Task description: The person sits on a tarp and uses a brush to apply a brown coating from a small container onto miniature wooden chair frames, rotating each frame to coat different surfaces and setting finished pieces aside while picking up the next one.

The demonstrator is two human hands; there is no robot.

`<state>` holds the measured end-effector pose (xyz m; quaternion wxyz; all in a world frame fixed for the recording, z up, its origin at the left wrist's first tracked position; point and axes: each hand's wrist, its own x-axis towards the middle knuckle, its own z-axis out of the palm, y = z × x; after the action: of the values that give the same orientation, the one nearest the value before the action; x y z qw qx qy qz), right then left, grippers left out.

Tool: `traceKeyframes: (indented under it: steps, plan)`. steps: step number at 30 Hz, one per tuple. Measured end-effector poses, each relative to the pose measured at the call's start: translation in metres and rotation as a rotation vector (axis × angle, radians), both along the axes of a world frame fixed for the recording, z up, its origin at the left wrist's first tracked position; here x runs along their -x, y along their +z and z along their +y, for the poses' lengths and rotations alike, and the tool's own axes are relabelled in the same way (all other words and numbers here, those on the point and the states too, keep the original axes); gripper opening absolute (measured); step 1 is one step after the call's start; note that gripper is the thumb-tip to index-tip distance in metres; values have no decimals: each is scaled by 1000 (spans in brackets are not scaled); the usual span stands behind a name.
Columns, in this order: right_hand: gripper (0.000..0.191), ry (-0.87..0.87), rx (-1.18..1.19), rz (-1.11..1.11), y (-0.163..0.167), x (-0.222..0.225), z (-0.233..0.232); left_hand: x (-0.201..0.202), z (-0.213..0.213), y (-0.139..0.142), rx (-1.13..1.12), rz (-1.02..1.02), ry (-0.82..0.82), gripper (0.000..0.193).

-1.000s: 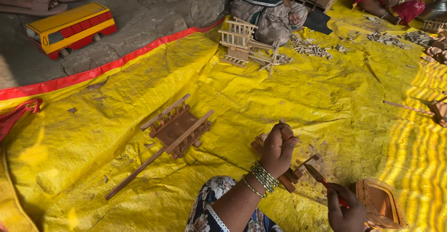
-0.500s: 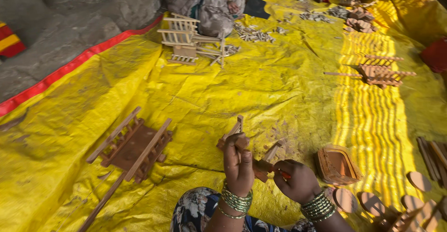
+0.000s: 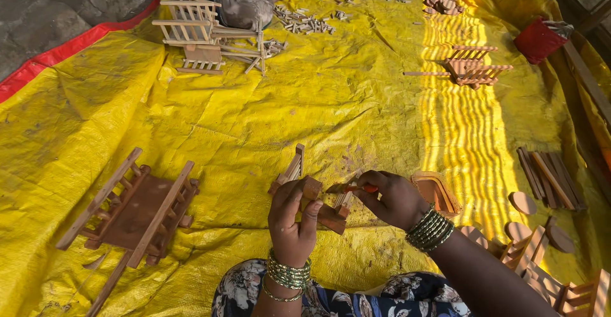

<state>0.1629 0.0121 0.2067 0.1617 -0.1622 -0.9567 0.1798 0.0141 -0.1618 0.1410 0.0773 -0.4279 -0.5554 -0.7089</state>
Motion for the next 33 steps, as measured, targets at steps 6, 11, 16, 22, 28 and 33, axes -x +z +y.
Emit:
traceKeyframes:
  steps: [6,11,16,22,28,33]
  plan:
    - [15,-11,58,-91,7,-8,4,0,-4,-12,32,23,-37,36]
    - [10,136,6,-49,10,0,-3,1,0,-14,29,-20,-101,37]
    - [14,80,-61,-25,18,6,-8,1,-2,-11,23,18,-98,36]
    - [16,119,-91,-135,12,19,-8,0,4,-12,11,17,-103,39]
    - [16,84,-41,-58,6,27,-5,2,1,-15,15,22,-118,37]
    - [14,20,-32,-95,3,24,-6,2,2,-16,18,38,-118,38]
